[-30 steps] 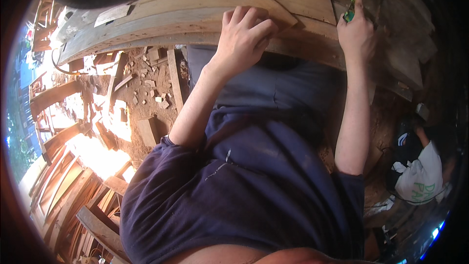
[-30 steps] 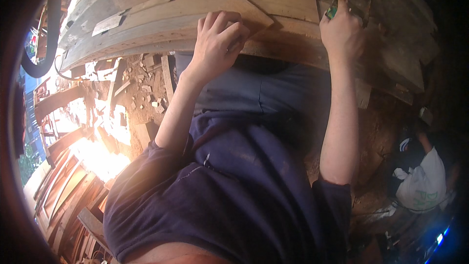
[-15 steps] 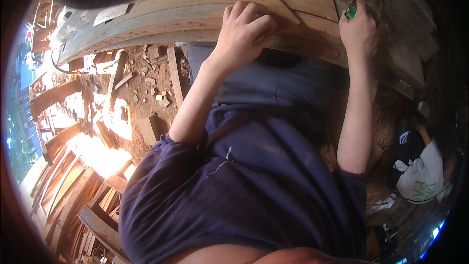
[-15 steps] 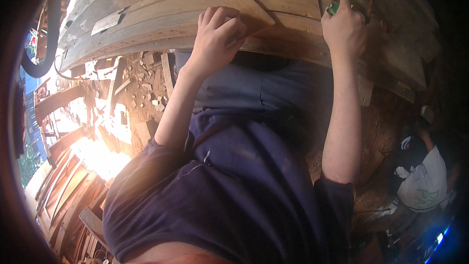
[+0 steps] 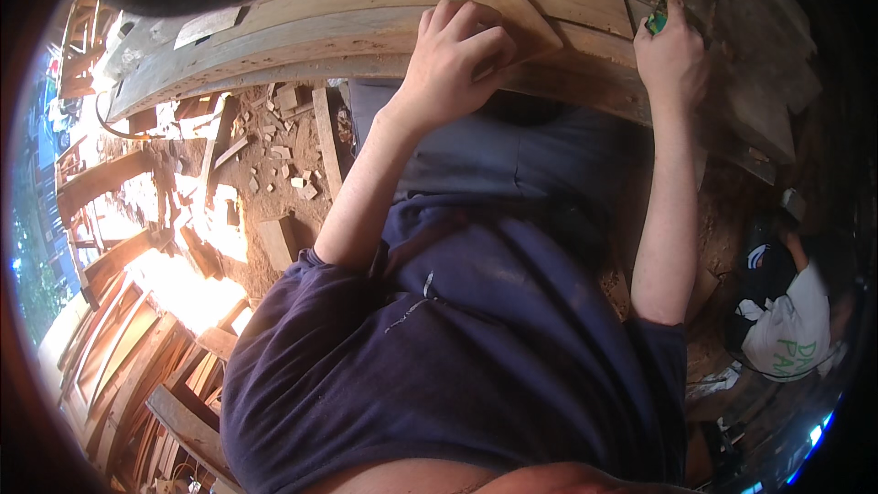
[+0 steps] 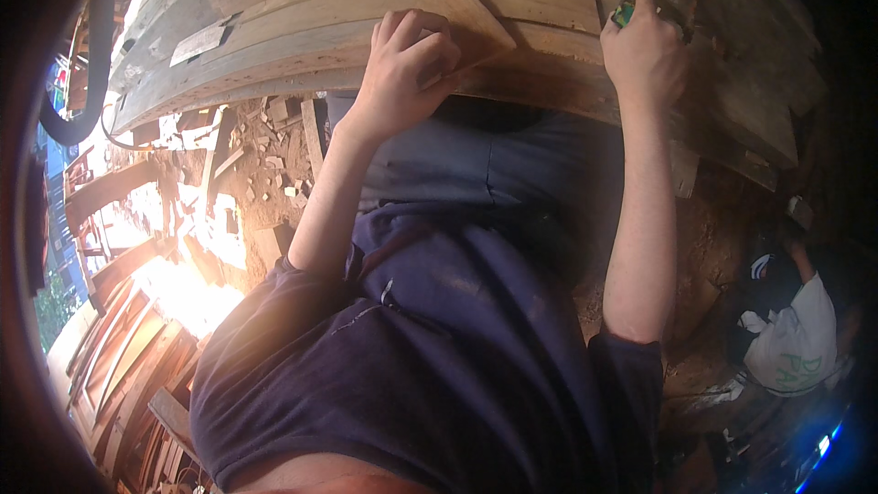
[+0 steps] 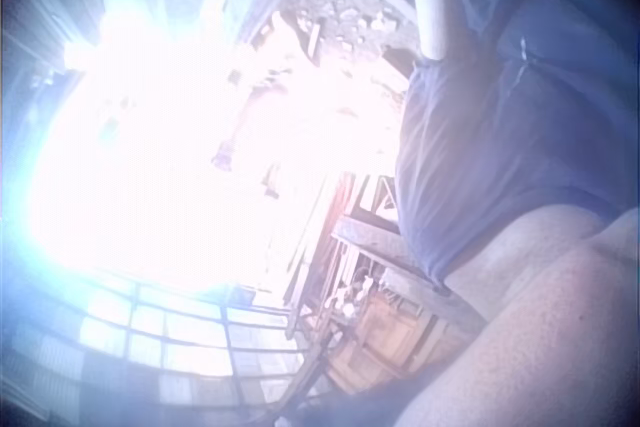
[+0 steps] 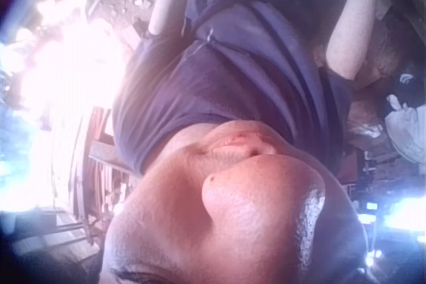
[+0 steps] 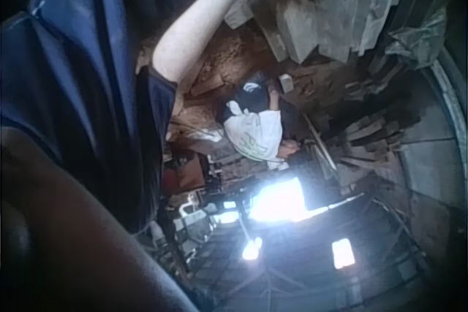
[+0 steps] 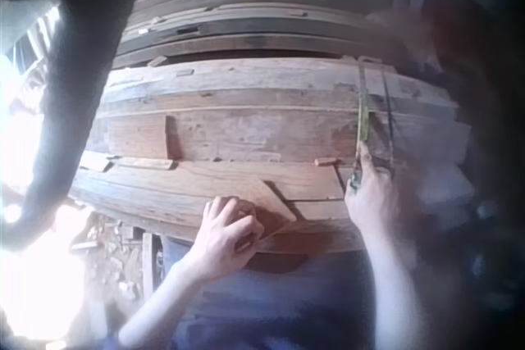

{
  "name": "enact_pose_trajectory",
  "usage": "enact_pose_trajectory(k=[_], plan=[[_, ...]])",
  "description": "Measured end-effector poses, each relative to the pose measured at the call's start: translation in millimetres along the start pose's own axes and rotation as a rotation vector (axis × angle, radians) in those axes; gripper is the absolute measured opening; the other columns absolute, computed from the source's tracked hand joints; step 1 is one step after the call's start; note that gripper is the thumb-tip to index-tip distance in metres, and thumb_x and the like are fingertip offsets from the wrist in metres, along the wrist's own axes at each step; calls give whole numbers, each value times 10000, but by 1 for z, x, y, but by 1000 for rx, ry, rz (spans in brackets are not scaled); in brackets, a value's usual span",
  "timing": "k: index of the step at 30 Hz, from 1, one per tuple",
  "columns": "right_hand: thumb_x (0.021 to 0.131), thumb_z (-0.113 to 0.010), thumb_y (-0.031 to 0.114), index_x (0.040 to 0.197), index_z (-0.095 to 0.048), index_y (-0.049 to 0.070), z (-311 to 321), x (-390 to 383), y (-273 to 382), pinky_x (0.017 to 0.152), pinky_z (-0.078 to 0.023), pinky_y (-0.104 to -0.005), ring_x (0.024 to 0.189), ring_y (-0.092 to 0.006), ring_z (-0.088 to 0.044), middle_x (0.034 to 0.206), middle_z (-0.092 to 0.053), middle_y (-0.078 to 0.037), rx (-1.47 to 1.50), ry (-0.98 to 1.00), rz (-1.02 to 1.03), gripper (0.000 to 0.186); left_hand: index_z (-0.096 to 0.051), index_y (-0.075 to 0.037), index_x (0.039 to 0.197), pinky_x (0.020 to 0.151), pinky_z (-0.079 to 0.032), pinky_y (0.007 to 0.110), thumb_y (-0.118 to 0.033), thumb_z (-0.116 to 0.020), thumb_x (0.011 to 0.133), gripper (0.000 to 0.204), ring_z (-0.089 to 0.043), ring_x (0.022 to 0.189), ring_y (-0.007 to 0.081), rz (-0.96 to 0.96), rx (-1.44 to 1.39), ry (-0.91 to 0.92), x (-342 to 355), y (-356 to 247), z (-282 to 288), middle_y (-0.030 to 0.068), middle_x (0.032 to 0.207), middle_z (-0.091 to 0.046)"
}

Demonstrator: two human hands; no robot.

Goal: The person uses a hand saw to cut a small rectangular piece of wood on a wooden workbench. They hold the wood steady with their left hand and saw with their right hand, then remove the cut piece and continue sawing another section.

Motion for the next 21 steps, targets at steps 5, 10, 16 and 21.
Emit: enact_pose_trajectory(k=[5, 10, 16, 21], plan=[[945, -713, 332, 1637, -456, 333, 2, 0, 1, 742, -638, -513, 826, -383, -784, 875, -771, -181, 1, -8, 2, 738, -667, -141, 889, 990, -458, 504, -113, -894, 735, 276, -537, 1159, 361, -37, 34, 18, 0, 3, -1, 60, 1173, -621], [945, -712, 326, 1641, -450, 333, 2, -1, 1, 750, -638, -510, 839, -381, -785, 881, -772, -180, -4, 3, -6, 743, -643, -139, 832, 963, -469, 476, -144, -928, 735, 301, -548, 1116, 342, -15, -3, -38, 2, 3, -5, 44, 1138, -633], [944, -715, 341, 1641, -451, 333, 2, 0, 1, 762, -639, -508, 853, -386, -785, 887, -770, -190, 9, 16, -9, 746, -616, -135, 809, 932, -478, 460, -194, -959, 754, 352, -566, 1076, 318, -79, -65, -74, 0, 3, -3, 14, 1071, -647], [943, -715, 351, 1638, -455, 334, 3, 1, 2, 773, -637, -517, 865, -390, -785, 886, -770, -190, -39, 29, -17, 743, -625, -142, 813, 929, -479, 450, -196, -960, 761, 343, -569, 1069, 319, -26, -46, -97, 0, 5, -6, 16, 1060, -654]])
Point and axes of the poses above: each hand's wrist, its own x-axis towards the middle knuckle, its own z-axis out of the back of the hand, y = z × x, the point moved 4 cm from there along x, towards the middle knuckle
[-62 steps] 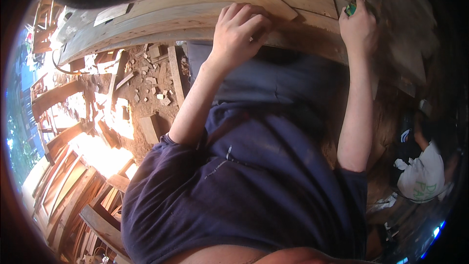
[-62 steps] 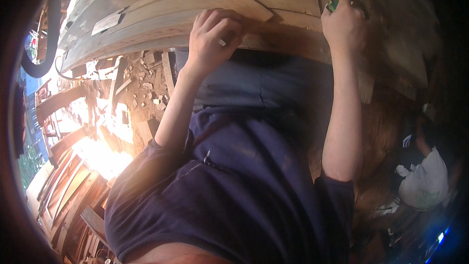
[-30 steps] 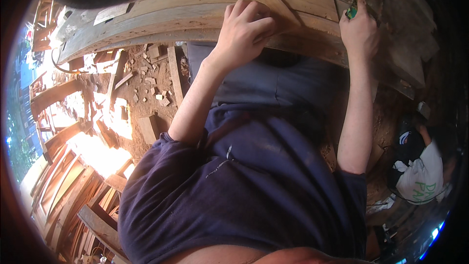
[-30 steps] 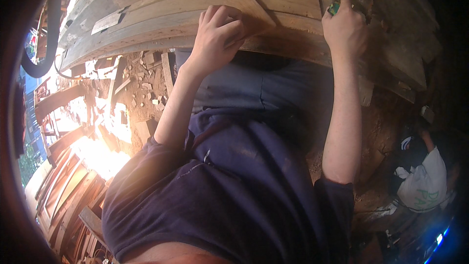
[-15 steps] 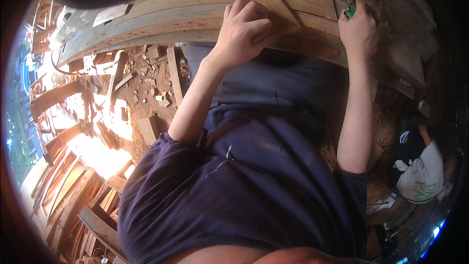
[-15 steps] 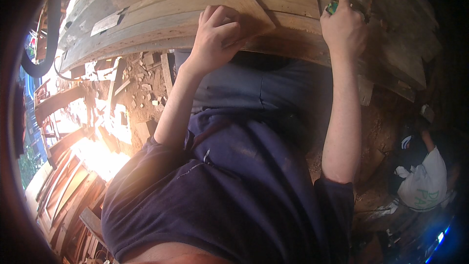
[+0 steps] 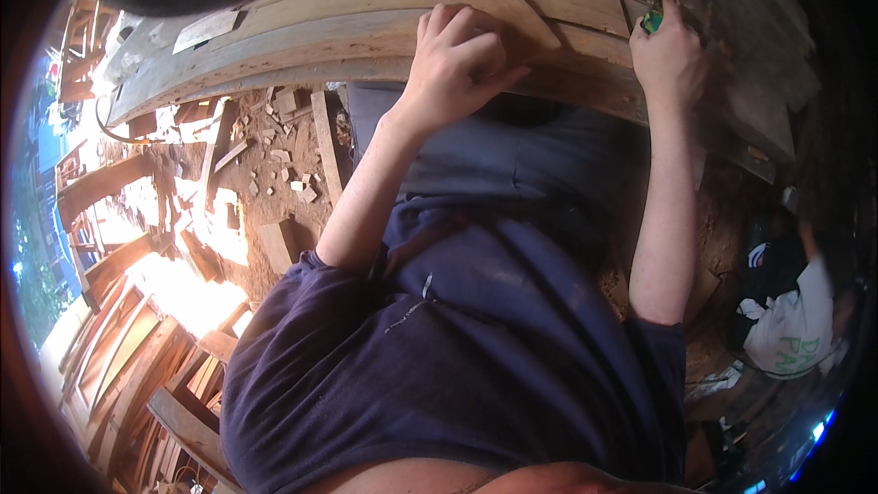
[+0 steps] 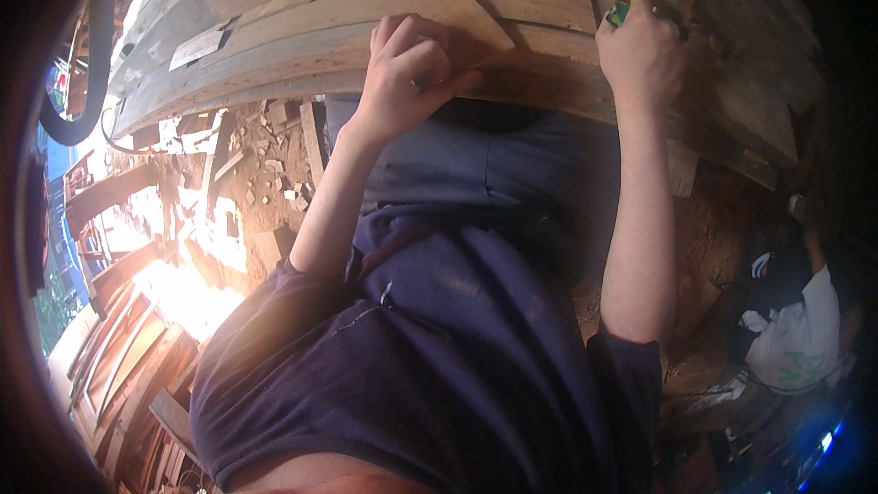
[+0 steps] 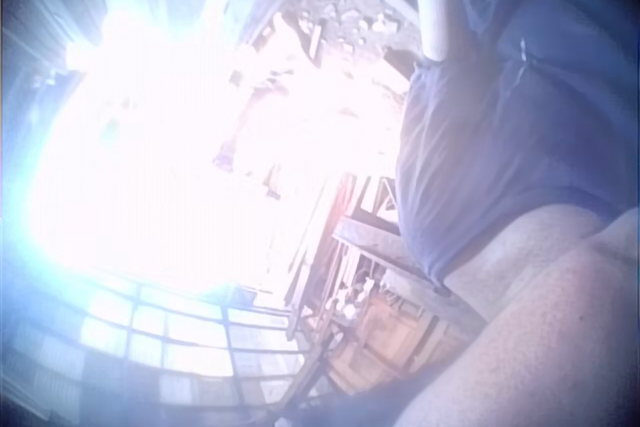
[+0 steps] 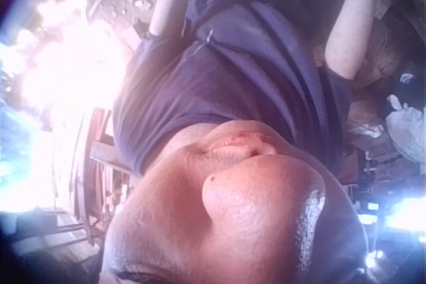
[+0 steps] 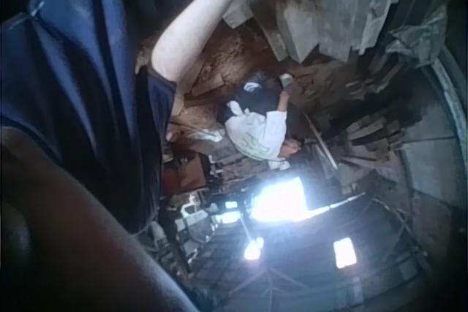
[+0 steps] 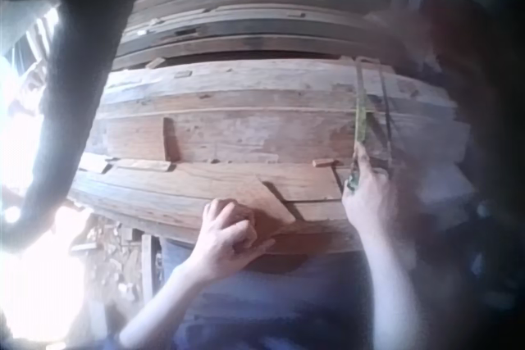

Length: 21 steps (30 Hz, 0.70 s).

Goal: The person uses a hand saw to cut a small rectangular piece of wood on a wooden workbench. They hold the wood steady with their left hand and saw with their right hand, then remove the cut piece and continue sawing another section.

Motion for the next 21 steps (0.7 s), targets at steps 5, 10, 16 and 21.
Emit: enact_pose_trajectory(k=[5, 10, 16, 21], plan=[[943, -711, 341, 1632, -465, 325, 1, -1, 1, 768, -641, -515, 861, -384, -786, 891, -773, -191, 30, 8, 0, 731, -641, -139, 814, 931, -479, 459, -197, -957, 768, 325, -572, 1073, 323, 25, -5, -6, -1, -2, 1, 26, 1079, -660], [941, -708, 328, 1631, -466, 317, 2, -2, 2, 755, -643, -512, 844, -382, -786, 884, -777, -187, 26, -23, 18, 731, -646, -132, 823, 932, -478, 465, -200, -951, 782, 314, -575, 1081, 320, -38, 54, 2, -1, -4, -1, 34, 1091, -662], [942, -707, 324, 1625, -475, 317, 1, -2, 1, 753, -642, -511, 835, -384, -785, 865, -774, -188, 24, -26, 18, 722, -652, -131, 827, 930, -480, 470, -230, -949, 787, 315, -565, 1090, 333, 51, -6, -7, 0, -1, -1, 43, 1111, -657], [943, -708, 324, 1628, -471, 320, 1, -1, 1, 754, -643, -509, 833, -387, -785, 860, -772, -184, 29, -24, 18, 725, -652, -134, 839, 953, -467, 480, -217, -943, 794, 306, -559, 1089, 336, 40, 54, 42, -1, -3, -2, 42, 1088, -649]])
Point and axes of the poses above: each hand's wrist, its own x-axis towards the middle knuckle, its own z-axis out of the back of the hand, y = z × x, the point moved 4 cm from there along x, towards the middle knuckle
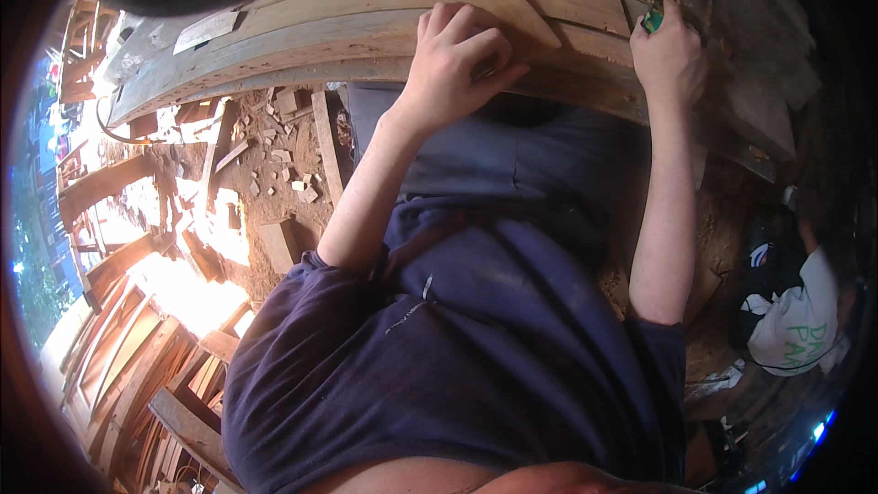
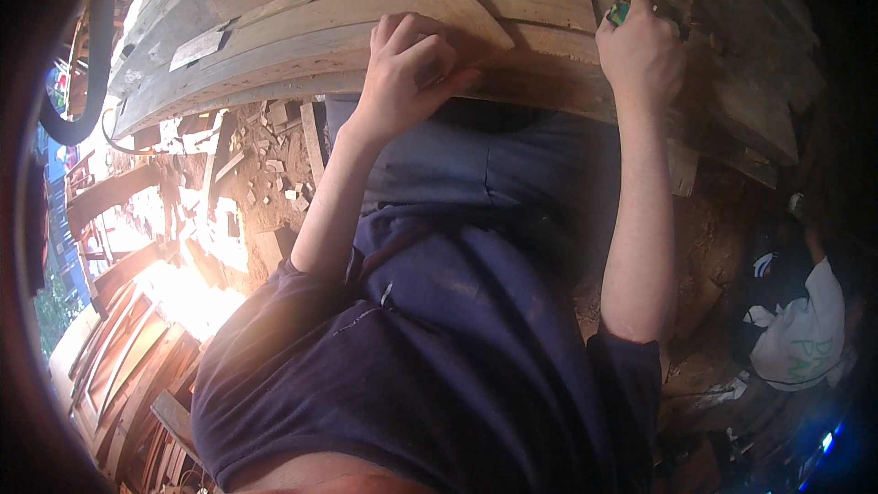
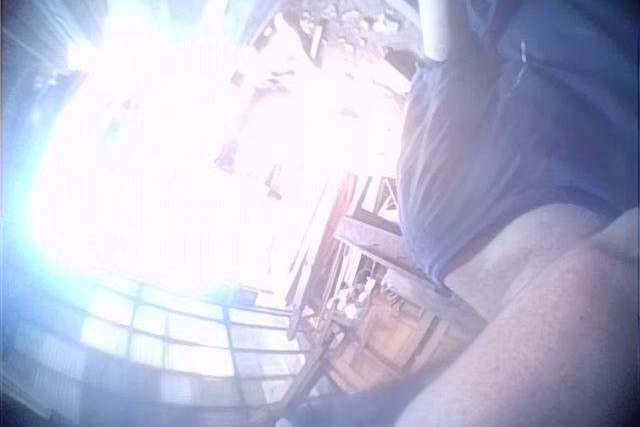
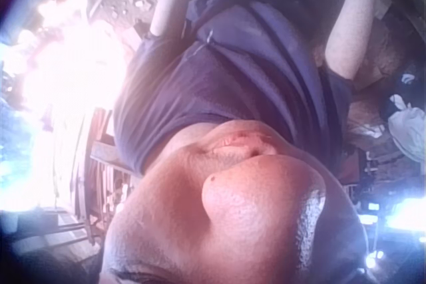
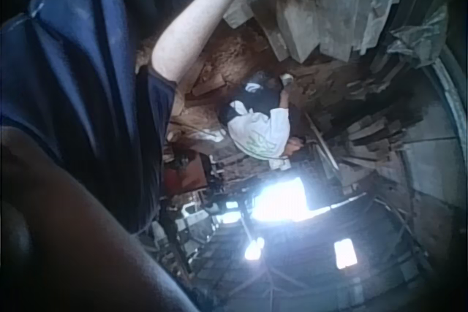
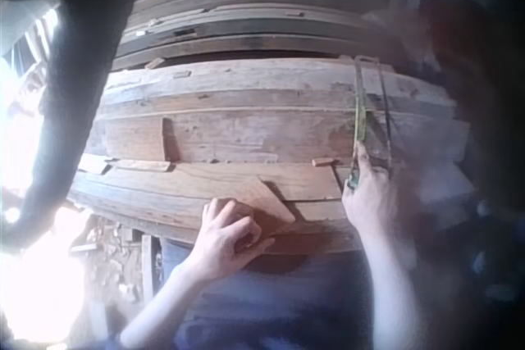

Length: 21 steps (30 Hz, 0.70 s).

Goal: The person uses a hand saw to cut a small rectangular piece of wood on a wooden workbench. They hold the wood steady with their left hand and saw with their right hand, then remove the cut piece and continue sawing another section.

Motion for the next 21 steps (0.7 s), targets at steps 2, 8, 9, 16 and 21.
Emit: enact_pose_trajectory(k=[2, 8, 9, 16, 21], plan=[[942, -708, 326, 1630, -468, 322, 0, 0, 0, 755, -643, -509, 833, -388, -785, 860, -772, -184, 5, -10, 2, 729, -652, -134, 841, 962, -462, 483, -204, -939, 795, 299, -556, 1093, 336, -22, 28, 5, 0, -1, -1, 42, 1081, -646], [937, -712, 334, 1633, -466, 331, 1, 0, 0, 757, -642, -511, 837, -386, -787, 866, -772, -189, -5, 0, -10, 737, -654, -126, 881, 967, -467, 499, -175, -947, 774, 316, -566, 1091, 335, -5, -39, -91, 1, 1, -1, 47, 1092, -657], [936, -713, 336, 1633, -467, 332, 1, 0, 0, 757, -642, -511, 837, -385, -787, 869, -772, -190, -13, 8, -12, 739, -659, -126, 899, 974, -471, 502, -175, -950, 770, 323, -574, 1097, 335, 17, -62, -85, 1, 2, -1, 49, 1097, -662], [939, -715, 338, 1639, -459, 333, 1, 1, -1, 767, -639, -515, 857, -393, -784, 877, -766, -194, -15, 20, -17, 745, -764, -190, 1102, 1159, -423, 549, -295, -929, 786, 371, -596, 1284, 337, -32, 92, -108, -7, 11, 9, 40, 1271, -695], [942, -715, 347, 1653, -432, 340, -1, 1, -2, 761, -636, -514, 849, -391, -781, 885, -761, -193, -5, 22, -15, 766, -783, -234, 1227, 1221, -369, 579, -260, -915, 778, 469, -555, 1410, 333, -23, 195, -84, -13, 19, 17, -18, 1386, -697]])
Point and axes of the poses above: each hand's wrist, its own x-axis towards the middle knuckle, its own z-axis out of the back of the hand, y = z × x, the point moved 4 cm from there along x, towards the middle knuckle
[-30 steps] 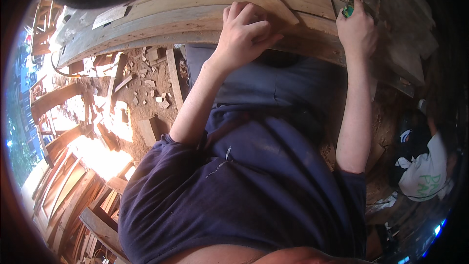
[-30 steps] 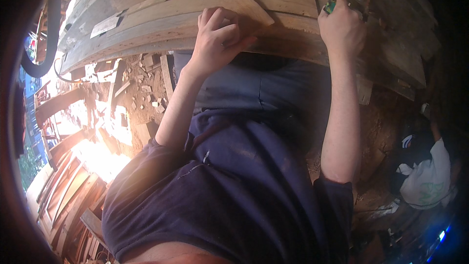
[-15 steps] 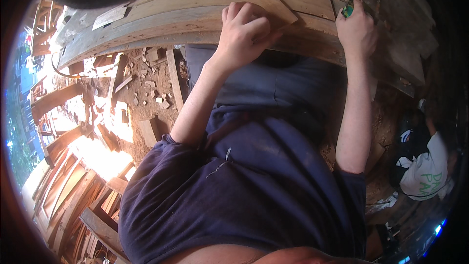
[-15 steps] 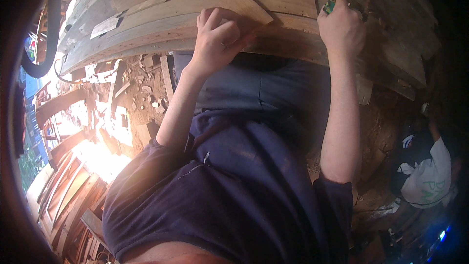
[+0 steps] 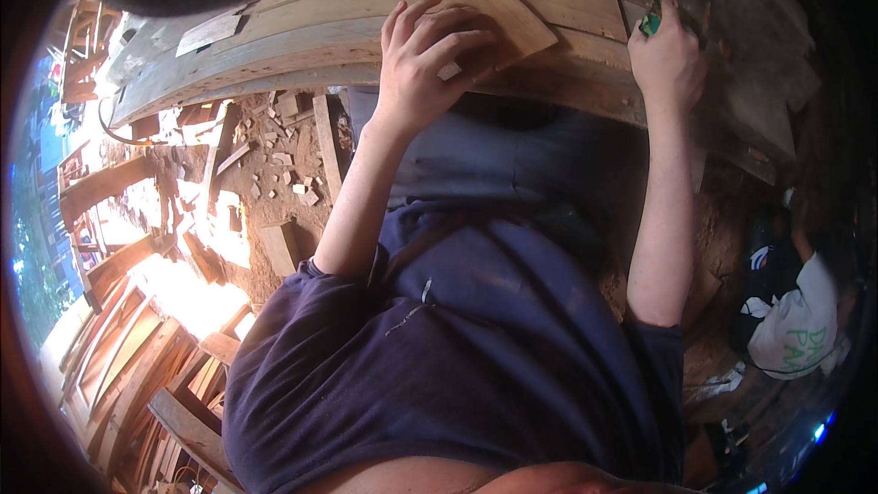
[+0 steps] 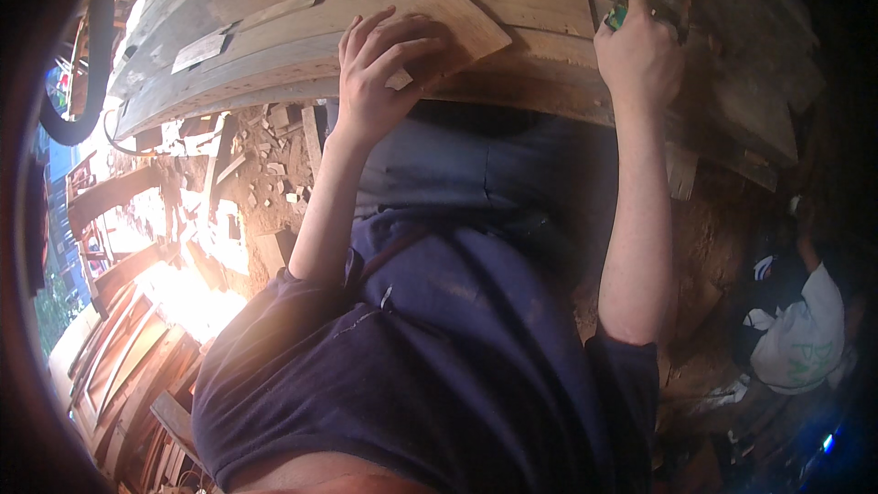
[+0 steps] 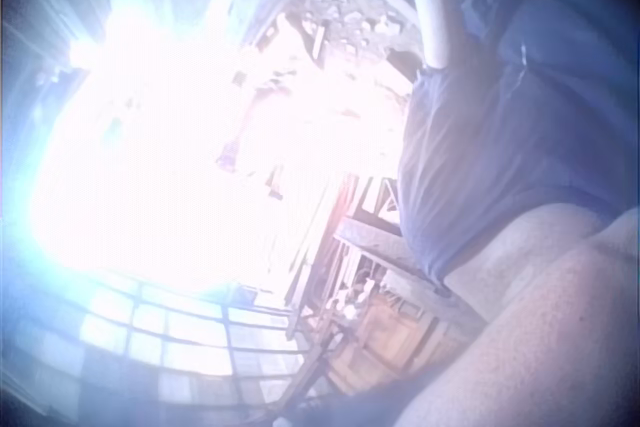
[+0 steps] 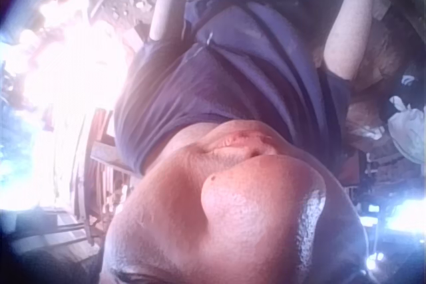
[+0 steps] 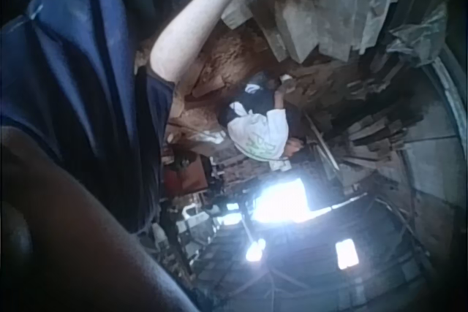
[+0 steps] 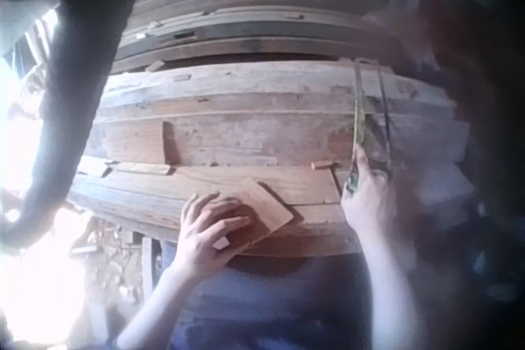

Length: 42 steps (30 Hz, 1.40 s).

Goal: The person uses a hand saw to cut a small rectangular piece of wood on a wooden workbench. They hold the wood steady with their left hand and saw with their right hand, then remove the cut piece and continue sawing another section.

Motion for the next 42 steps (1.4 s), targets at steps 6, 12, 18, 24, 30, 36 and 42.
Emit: enact_pose_trajectory(k=[6, 12, 18, 24, 30, 36, 42], plan=[[930, -728, 353, 1653, -436, 334, -2, 0, 0, 746, -636, -497, 846, -375, -780, 886, -757, -183, -47, 5, 6, 780, -803, -214, 1228, 1200, -408, 563, -181, -884, 802, 435, -594, 1394, 300, 41, 84, 40, 0, 9, 9, 1, 1360, -734], [915, -737, 341, 1654, -436, 324, -1, 0, 0, 737, -634, -497, 834, -366, -778, 886, -761, -172, -57, -5, 11, 798, -833, -177, 1143, 921, -590, 356, -64, -845, 776, 385, -752, 1090, 228, 152, -209, -95, 20, 25, 29, 28, 1190, -805], [912, -750, 332, 1643, -454, 295, 2, -1, 2, 732, -630, -500, 823, -361, -775, 880, -763, -166, -31, -29, 28, 790, -818, -124, 1196, 864, -599, 328, -206, -854, 922, 288, -753, 926, 167, 258, -140, -79, 73, 41, 56, 38, 1107, -821], [913, -756, 317, 1641, -455, 287, 5, -3, 3, 720, -628, -498, 803, -363, -773, 877, -764, -153, 5, -36, 35, 789, -821, -37, 1111, 736, -588, 339, -90, -809, 921, 198, -719, 762, 198, 348, -266, 163, 133, 67, 34, 125, 833, -781], [920, -751, 308, 1648, -442, 290, 6, -4, 4, 702, -625, -489, 782, -339, -773, 846, -763, -127, -27, -44, 39, 791, -790, -105, 1238, 717, -597, 368, -156, -773, 982, 262, -725, 779, 196, 338, -251, 205, 157, 91, -5, 146, 1019, -799], [919, -747, 302, 1646, -450, 277, 4, -3, 4, 682, -624, -476, 765, -326, -769, 841, -762, -123, 0, -38, 40, 786, -738, -63, 1236, 932, -569, 498, -163, -743, 924, 327, -714, 970, 395, 42, -109, 69, 156, 82, -16, 188, 1073, -749], [924, -741, 323, 1648, -452, 280, 9, -5, 6, 680, -628, -463, 758, -322, -767, 833, -744, -125, -46, -44, 41, 781, -753, -111, 1098, 906, -553, 477, -364, -708, 968, 288, -697, 1024, 364, 231, 284, 205, 177, 56, -49, 204, 1086, -742]])
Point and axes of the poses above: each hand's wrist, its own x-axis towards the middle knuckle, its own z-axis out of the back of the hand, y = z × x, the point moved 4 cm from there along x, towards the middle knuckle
